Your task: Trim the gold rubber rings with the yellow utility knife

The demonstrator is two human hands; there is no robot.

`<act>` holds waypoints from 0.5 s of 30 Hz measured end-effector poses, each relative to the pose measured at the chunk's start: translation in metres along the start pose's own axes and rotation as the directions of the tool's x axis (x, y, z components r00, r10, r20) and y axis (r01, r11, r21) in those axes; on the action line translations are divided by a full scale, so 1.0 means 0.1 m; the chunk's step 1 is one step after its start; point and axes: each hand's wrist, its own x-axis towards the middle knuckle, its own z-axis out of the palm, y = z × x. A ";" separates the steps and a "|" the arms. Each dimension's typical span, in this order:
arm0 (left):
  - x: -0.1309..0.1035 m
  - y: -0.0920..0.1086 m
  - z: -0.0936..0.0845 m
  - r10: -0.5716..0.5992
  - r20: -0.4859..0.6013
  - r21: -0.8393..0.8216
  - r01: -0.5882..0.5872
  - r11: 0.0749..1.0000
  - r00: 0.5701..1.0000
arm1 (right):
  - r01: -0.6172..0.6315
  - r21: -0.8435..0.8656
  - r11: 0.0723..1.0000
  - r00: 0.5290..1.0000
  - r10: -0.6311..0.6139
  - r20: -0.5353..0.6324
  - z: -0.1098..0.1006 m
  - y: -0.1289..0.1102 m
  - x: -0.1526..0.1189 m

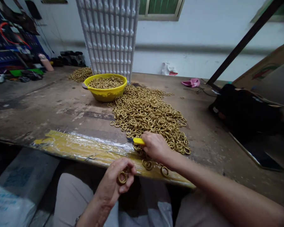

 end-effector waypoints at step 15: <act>0.05 -0.08 0.16 0.530 -0.072 0.703 -0.334 0.628 0.845 | -0.629 0.768 -0.118 0.777 -0.102 0.621 -0.03 -0.18 -0.23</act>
